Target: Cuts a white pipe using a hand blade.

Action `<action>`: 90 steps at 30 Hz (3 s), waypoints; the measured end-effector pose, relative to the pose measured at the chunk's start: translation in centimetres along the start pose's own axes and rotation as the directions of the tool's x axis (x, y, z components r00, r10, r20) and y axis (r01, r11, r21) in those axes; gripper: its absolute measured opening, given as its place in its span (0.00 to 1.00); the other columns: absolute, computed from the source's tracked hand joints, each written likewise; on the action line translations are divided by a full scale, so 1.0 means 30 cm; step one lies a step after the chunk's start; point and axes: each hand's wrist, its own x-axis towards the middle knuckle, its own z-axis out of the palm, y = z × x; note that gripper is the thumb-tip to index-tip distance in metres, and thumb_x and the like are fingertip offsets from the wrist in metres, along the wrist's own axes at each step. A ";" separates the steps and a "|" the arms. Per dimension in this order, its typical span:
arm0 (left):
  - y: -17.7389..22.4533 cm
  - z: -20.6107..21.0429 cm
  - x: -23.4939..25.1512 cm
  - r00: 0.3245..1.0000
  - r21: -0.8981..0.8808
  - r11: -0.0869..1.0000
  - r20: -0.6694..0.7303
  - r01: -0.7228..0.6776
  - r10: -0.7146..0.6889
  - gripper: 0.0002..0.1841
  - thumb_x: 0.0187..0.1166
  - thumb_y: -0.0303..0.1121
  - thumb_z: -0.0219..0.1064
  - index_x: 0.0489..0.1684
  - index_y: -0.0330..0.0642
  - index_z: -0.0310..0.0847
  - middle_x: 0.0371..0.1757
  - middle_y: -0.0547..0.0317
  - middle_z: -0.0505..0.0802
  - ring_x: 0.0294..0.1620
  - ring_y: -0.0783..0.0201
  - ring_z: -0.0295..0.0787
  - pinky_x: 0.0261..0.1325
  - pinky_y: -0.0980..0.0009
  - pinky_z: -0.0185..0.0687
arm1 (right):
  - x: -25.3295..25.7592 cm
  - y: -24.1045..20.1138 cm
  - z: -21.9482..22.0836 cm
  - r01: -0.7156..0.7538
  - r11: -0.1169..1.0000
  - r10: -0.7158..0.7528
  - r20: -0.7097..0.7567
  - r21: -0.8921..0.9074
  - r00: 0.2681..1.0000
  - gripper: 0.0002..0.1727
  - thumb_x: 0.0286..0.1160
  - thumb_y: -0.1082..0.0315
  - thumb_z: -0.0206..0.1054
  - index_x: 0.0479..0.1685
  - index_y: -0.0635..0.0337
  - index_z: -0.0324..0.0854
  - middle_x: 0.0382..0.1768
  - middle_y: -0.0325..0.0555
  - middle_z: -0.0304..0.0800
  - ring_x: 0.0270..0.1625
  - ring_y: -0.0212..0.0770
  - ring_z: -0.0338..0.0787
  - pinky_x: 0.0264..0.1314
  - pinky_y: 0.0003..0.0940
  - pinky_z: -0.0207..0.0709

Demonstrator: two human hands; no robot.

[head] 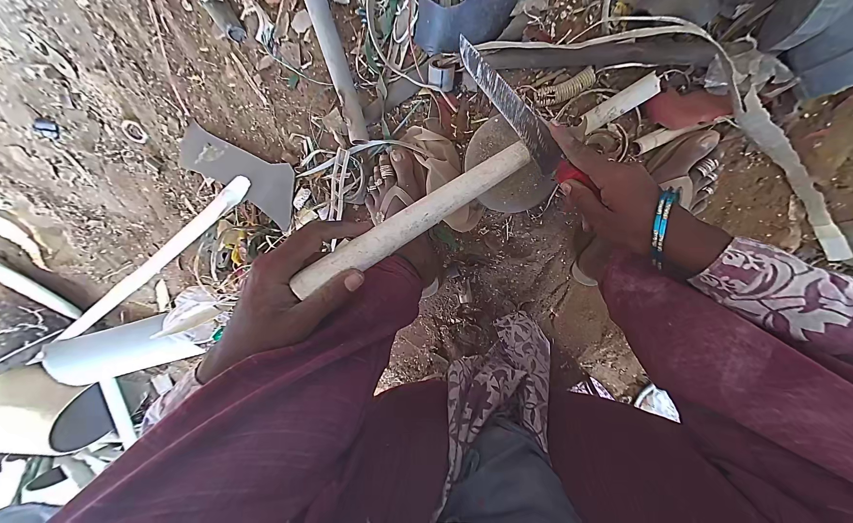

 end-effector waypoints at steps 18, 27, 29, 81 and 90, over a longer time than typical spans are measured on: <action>0.005 -0.007 0.002 1.000 0.092 0.996 0.005 -0.020 0.020 0.30 0.81 0.53 0.63 0.67 0.34 0.81 0.46 0.65 0.91 0.40 0.93 0.79 0.47 0.93 0.74 | 0.015 -0.031 -0.029 -0.042 0.999 0.040 0.082 0.023 0.996 0.34 0.92 0.70 0.49 0.96 0.55 0.45 0.37 0.61 0.86 0.25 0.48 0.81 0.34 0.46 0.78; -0.005 -0.005 0.001 0.999 0.065 0.997 0.005 -0.033 0.033 0.29 0.81 0.52 0.64 0.68 0.35 0.80 0.46 0.66 0.91 0.37 0.93 0.78 0.44 0.94 0.73 | -0.020 -0.058 -0.004 0.135 0.981 -0.150 0.100 0.141 0.984 0.33 0.88 0.71 0.53 0.94 0.57 0.53 0.35 0.54 0.86 0.24 0.37 0.77 0.29 0.35 0.75; -0.003 -0.004 0.000 1.000 0.082 0.996 -0.002 -0.021 0.021 0.29 0.81 0.52 0.63 0.68 0.36 0.81 0.44 0.66 0.91 0.36 0.93 0.77 0.42 0.93 0.72 | -0.013 -0.047 -0.018 -0.002 0.987 -0.015 0.101 0.159 0.995 0.34 0.90 0.72 0.51 0.95 0.56 0.48 0.38 0.56 0.85 0.22 0.37 0.78 0.28 0.35 0.78; 0.070 0.062 0.245 0.564 -0.856 0.150 0.184 0.494 -0.805 0.17 0.94 0.45 0.42 0.48 0.48 0.75 0.32 0.62 0.86 0.27 0.72 0.87 0.29 0.77 0.85 | -0.066 -0.013 -0.015 0.171 0.918 -0.121 -0.159 0.358 0.980 0.33 0.85 0.68 0.53 0.92 0.56 0.56 0.44 0.44 0.85 0.24 0.24 0.79 0.24 0.21 0.78; 0.062 -0.088 0.114 0.907 -0.057 0.909 0.125 0.412 -0.403 0.23 0.80 0.46 0.63 0.73 0.55 0.74 0.35 0.70 0.89 0.23 0.77 0.84 0.23 0.80 0.82 | -0.082 0.007 -0.024 0.194 0.928 -0.115 -0.251 0.319 0.961 0.34 0.85 0.69 0.54 0.92 0.59 0.55 0.51 0.46 0.85 0.24 0.21 0.76 0.24 0.18 0.75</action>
